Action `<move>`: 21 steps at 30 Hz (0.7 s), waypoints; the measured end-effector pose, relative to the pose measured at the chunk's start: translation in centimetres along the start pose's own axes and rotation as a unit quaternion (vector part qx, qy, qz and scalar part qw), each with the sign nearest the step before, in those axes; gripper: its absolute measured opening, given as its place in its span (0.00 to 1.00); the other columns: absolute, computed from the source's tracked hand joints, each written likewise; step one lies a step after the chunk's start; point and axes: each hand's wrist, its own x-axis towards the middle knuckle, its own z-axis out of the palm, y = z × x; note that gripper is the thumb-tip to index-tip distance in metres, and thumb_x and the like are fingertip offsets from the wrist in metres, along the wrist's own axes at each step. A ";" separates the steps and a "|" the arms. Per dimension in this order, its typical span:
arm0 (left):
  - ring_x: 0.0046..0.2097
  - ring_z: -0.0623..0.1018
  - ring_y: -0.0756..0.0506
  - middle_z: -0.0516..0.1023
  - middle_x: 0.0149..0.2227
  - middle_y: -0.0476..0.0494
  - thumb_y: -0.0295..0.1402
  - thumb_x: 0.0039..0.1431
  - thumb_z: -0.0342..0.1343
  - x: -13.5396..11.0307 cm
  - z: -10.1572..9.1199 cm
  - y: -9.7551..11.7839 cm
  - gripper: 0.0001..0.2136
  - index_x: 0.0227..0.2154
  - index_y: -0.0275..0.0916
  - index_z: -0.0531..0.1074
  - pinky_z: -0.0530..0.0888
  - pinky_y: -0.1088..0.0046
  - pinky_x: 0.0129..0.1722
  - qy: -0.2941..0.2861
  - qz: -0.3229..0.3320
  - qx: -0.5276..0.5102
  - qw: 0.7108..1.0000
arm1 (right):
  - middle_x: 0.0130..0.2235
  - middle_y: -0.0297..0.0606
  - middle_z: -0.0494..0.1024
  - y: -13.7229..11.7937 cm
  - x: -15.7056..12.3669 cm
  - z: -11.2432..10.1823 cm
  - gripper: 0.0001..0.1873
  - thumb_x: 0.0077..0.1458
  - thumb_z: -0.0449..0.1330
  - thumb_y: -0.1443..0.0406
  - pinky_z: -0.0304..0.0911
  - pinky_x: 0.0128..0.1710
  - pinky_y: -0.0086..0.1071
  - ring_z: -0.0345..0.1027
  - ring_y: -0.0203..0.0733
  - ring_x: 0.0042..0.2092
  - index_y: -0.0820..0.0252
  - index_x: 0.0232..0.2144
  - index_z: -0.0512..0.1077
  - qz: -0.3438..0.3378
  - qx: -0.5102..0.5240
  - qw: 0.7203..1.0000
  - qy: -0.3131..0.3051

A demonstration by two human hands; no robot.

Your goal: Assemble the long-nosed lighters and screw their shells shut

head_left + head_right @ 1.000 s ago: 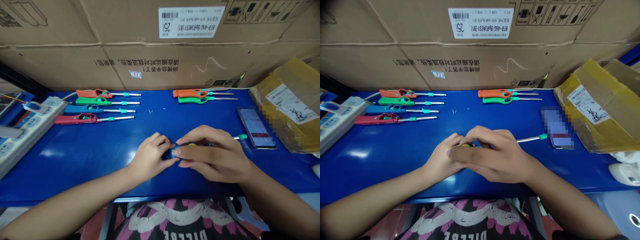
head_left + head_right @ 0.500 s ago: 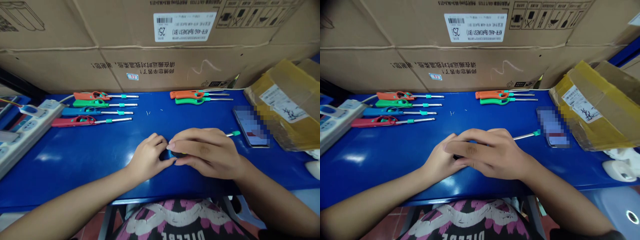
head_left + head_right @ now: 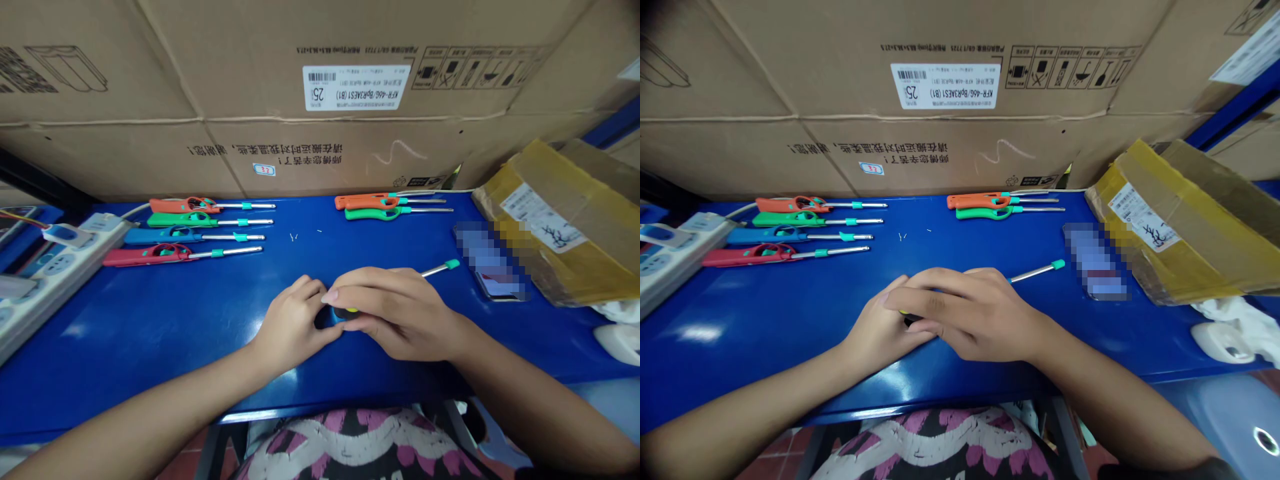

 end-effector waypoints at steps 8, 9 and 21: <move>0.42 0.74 0.40 0.78 0.39 0.44 0.39 0.58 0.63 0.2 -0.6 0.1 0.10 0.38 0.39 0.74 0.75 0.61 0.41 -0.008 -0.030 -0.002 1.000 | 0.48 0.40 0.80 0.7 -0.3 -0.5 0.22 0.61 0.61 0.71 0.74 0.46 0.35 0.75 0.41 0.48 0.52 0.57 0.69 0.080 0.119 0.985 0.091; 0.42 0.74 0.40 0.78 0.39 0.44 0.39 0.58 0.62 0.3 -0.8 0.1 0.10 0.39 0.39 0.74 0.75 0.60 0.42 -0.017 -0.038 0.001 0.999 | 0.48 0.39 0.79 1.0 -0.3 -0.5 0.22 0.62 0.61 0.71 0.75 0.42 0.35 0.76 0.41 0.46 0.51 0.56 0.69 0.115 0.149 0.974 0.123; 0.46 0.73 0.38 0.77 0.45 0.42 0.40 0.59 0.63 0.2 -1.9 -0.3 0.14 0.45 0.40 0.74 0.74 0.57 0.47 -0.045 -0.060 0.024 0.997 | 0.42 0.30 0.72 6.9 -0.4 1.6 0.19 0.53 0.68 0.57 0.78 0.31 0.31 0.76 0.33 0.32 0.53 0.37 0.61 0.350 0.353 0.828 0.259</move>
